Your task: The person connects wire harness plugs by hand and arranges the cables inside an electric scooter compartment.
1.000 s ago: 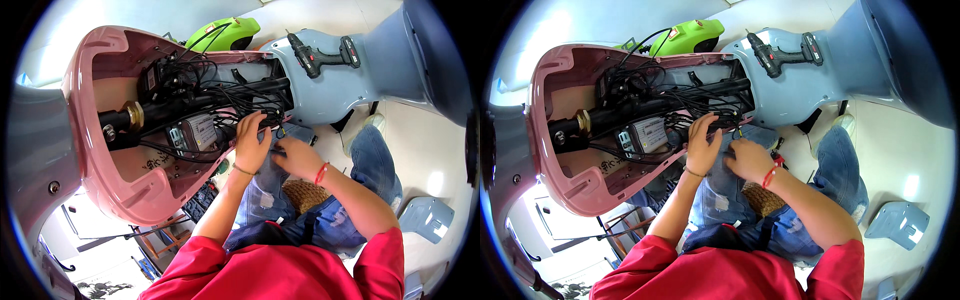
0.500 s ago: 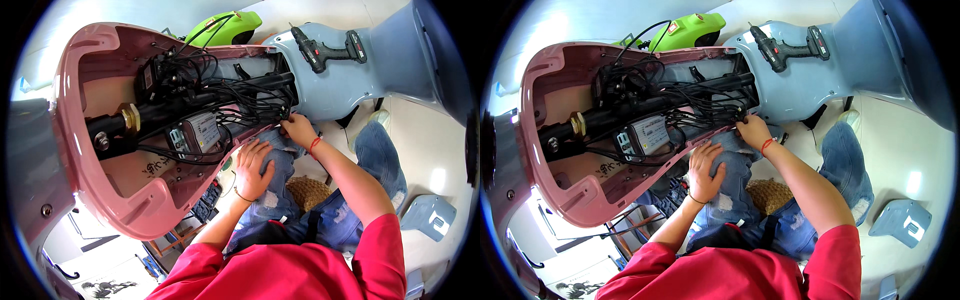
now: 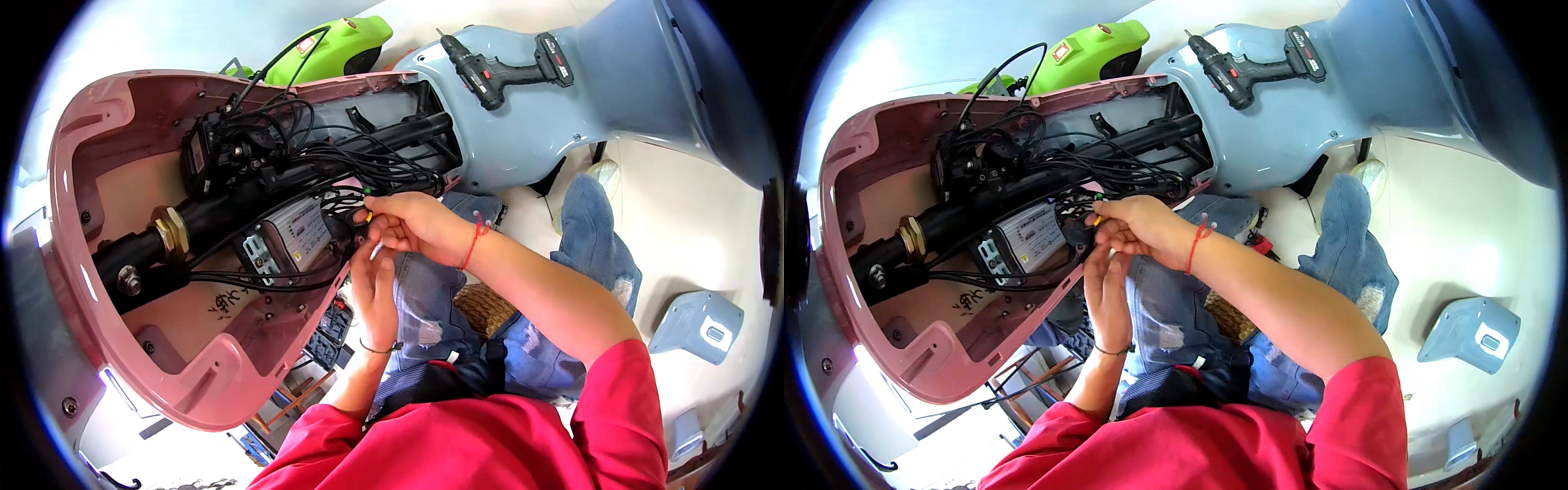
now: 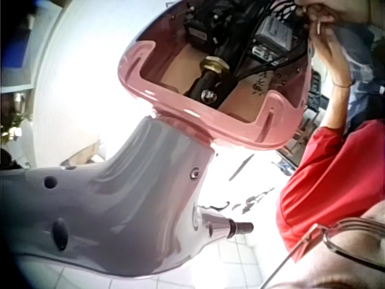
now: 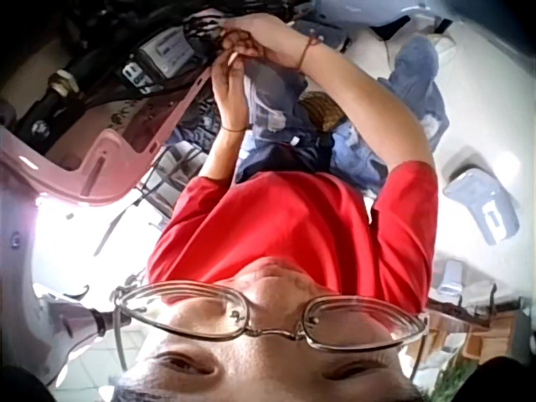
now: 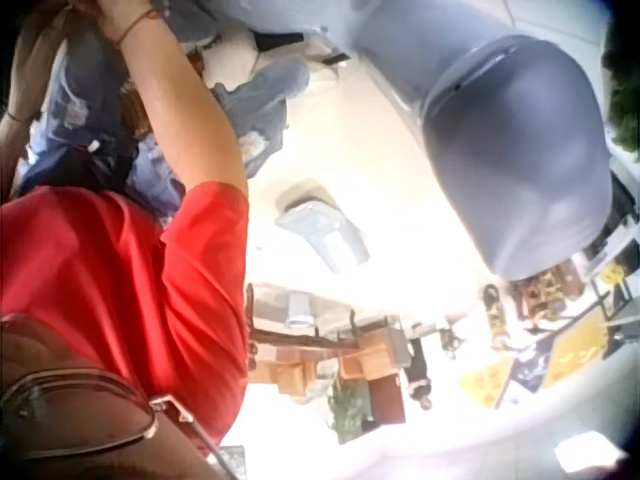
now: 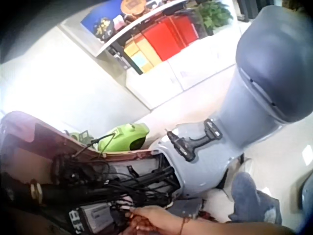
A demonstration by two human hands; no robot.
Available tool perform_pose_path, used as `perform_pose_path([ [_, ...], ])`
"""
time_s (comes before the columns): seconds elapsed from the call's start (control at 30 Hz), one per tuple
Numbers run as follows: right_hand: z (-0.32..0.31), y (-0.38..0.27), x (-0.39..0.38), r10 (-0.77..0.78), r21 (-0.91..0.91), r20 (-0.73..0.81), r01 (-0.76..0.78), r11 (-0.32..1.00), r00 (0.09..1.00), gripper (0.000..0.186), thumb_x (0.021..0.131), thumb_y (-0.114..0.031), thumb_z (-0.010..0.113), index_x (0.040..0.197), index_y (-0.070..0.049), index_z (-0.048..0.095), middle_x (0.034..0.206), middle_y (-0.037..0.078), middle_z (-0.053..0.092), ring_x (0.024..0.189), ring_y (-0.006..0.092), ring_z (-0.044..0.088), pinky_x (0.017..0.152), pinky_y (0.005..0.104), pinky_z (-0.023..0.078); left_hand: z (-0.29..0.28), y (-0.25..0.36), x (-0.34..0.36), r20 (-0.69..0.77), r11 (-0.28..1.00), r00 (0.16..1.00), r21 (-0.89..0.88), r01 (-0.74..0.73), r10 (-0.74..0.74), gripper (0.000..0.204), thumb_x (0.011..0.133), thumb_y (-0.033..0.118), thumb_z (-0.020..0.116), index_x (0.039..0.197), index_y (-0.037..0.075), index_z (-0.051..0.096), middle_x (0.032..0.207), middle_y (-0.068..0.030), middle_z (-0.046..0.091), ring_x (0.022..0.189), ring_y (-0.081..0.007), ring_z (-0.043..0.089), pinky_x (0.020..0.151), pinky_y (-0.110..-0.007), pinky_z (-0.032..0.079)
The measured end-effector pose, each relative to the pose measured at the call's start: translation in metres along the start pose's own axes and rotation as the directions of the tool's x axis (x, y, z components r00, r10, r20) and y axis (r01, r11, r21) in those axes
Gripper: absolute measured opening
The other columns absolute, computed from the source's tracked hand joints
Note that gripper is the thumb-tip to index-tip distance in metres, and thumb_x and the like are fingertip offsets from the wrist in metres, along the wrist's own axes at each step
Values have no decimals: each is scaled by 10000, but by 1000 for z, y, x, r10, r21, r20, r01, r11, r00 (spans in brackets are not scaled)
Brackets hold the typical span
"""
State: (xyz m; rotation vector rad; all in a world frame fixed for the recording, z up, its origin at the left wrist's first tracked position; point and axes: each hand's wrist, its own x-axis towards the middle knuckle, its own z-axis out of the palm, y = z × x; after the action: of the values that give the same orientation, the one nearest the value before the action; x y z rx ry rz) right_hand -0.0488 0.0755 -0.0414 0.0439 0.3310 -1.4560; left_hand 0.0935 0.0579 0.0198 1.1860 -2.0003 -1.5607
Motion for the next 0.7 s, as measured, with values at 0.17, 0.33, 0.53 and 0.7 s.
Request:
perform_pose_path([
  [0.17, -3, 8, -2, -19, -167, -52, 10, 986, 998, 311, 929, -330, 577, 902, -30, 657, 601, -29, 514, 474, 44, 393, 449, 232, 295, 9, -1, 13, 40, 884, 993, -452, 120, -114, 383, 1023, 254, 411, 1304, -6, 422, 1171, -84, 511, 1063, -175, 506, 993, -343, 380],
  [0.33, -11, 16, -6, -59, -229, -170, 19, 973, 984, 320, 909, -355, 593, 797, -63, 659, 636, 4, 574, 489, 76, 445, 475, 229, 345, 11, -8, 38, 73, 831, 954, -475, 289, -290, 350, 1025, 246, 405, 1260, -5, 471, 1182, -101, 529, 1095, -183, 505, 990, -332, 385],
  [0.53, -4, -12, -16, 26, -550, -170, -117, 827, 985, 368, 888, -381, 599, 799, -29, 664, 670, 45, 627, 568, 180, 579, 567, 291, 466, 12, -11, 37, 9, 830, 967, -511, 223, -254, 373, 1025, 194, 390, 1310, -42, 441, 1375, -178, 459, 1252, -257, 453, 1065, -370, 362],
  [0.7, -28, -49, -18, -673, -935, -32, -261, -241, 739, 447, 770, -283, 704, 1077, 28, 611, 1005, 181, 653, 989, 350, 611, 876, 403, 500, 15, -14, 32, -146, 894, 972, -436, 102, -182, 412, 1022, 161, 381, 1361, -72, 372, 1440, -173, 364, 1285, -257, 407, 1117, -383, 313],
])
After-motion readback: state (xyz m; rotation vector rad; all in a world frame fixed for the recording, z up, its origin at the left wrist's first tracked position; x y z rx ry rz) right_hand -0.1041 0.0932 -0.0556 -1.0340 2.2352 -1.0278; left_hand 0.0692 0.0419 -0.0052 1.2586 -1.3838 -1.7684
